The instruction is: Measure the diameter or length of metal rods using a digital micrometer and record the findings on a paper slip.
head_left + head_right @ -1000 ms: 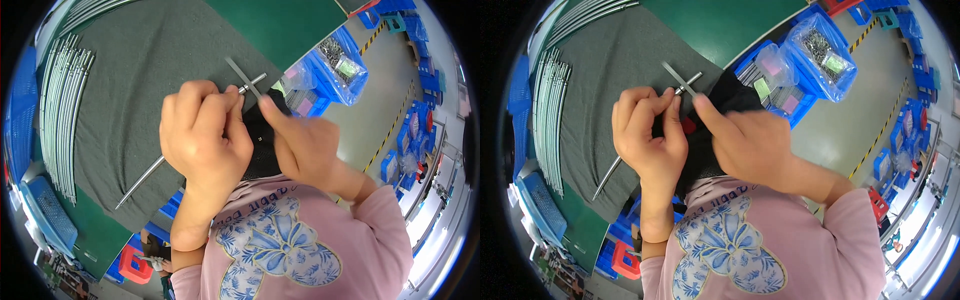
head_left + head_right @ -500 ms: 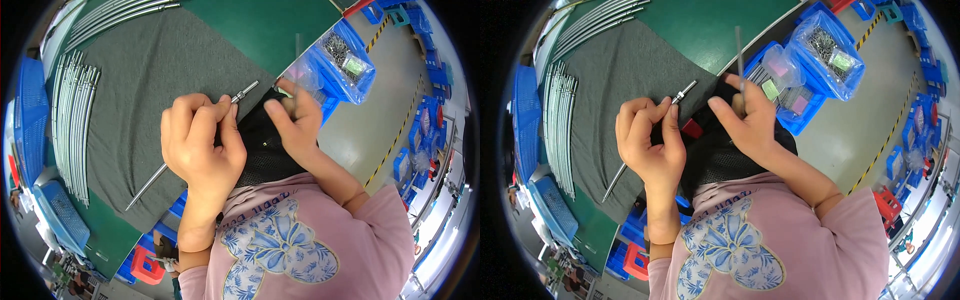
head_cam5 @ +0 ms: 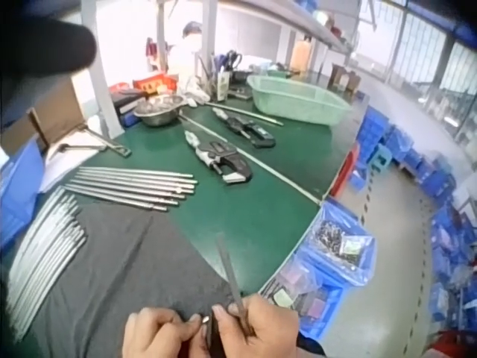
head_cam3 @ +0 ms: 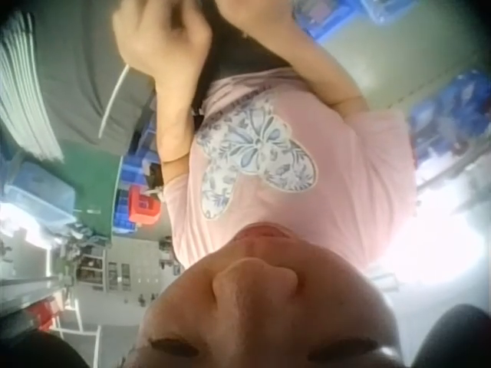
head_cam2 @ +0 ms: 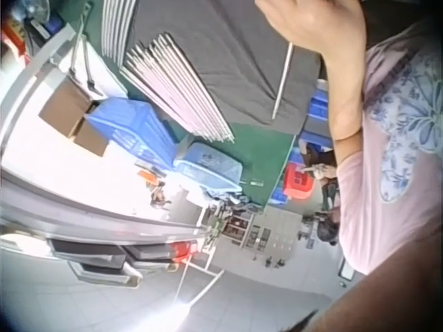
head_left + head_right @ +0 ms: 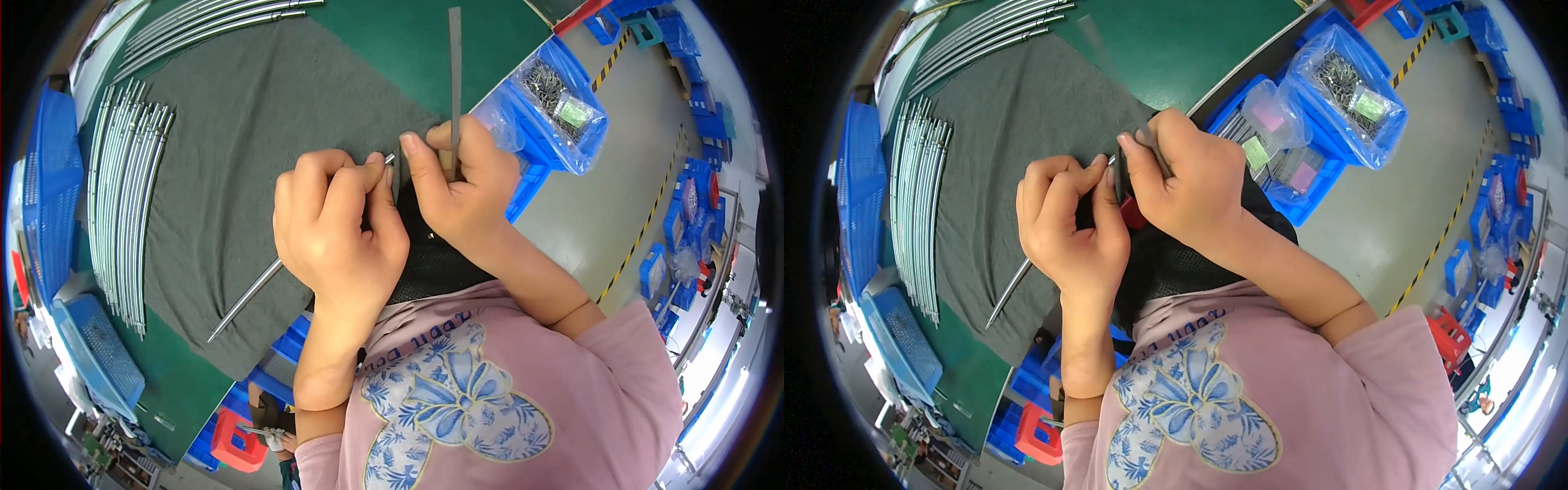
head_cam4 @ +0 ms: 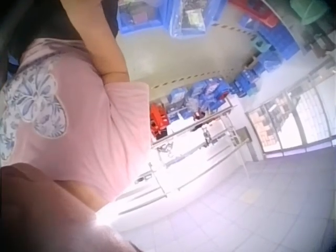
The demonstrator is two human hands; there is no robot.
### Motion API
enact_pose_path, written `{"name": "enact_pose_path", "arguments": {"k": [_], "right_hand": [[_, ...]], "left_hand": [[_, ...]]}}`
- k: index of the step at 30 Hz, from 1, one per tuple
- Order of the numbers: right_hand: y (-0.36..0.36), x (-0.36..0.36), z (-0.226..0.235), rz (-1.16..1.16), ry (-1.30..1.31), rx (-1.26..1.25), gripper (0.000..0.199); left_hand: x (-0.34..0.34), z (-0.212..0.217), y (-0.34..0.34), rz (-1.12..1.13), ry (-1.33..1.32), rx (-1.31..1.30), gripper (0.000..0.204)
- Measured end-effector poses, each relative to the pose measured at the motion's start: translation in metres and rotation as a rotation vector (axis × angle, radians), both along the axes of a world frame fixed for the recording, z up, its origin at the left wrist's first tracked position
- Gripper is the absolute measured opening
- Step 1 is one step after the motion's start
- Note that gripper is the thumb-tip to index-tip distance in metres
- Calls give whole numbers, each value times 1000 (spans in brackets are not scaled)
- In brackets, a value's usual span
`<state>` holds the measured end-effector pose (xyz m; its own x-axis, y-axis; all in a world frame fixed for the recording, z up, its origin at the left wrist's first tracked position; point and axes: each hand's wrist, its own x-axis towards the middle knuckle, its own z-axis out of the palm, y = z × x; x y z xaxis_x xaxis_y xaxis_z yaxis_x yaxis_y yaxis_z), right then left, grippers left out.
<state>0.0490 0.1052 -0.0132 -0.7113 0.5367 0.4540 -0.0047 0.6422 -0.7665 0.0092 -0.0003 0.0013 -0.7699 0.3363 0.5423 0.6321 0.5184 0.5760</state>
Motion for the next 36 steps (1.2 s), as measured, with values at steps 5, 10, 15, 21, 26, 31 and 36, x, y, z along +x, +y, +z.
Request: {"name": "enact_pose_path", "arguments": {"k": [5, 10, 15, 21, 26, 31, 36], "right_hand": [[14, 24, -9, -111, -42, -19, 16], [39, 27, 11, -52, 30, -311, 12], [39, 8, 22, 271, -248, -171, 11], [50, 4, 25, 443, -301, -216, 9], [51, 3, 24, 511, -297, -350, 13], [43, 17, 35, 377, -331, -262, 12], [26, 44, 16, 411, -367, -232, 15]], "left_hand": [[0, 0, -2, -4, -28, -12, 11], [1, 4, -4, -6, -31, -46, 11], [1, 3, -4, -2, -70, -48, 9], [0, 12, -7, -49, -118, -95, 11], [-1, 13, -9, -114, -161, -9, 14], [-4, 11, -10, -132, -124, -19, 14], [-5, 10, -8, -141, -63, -80, 12]]}}
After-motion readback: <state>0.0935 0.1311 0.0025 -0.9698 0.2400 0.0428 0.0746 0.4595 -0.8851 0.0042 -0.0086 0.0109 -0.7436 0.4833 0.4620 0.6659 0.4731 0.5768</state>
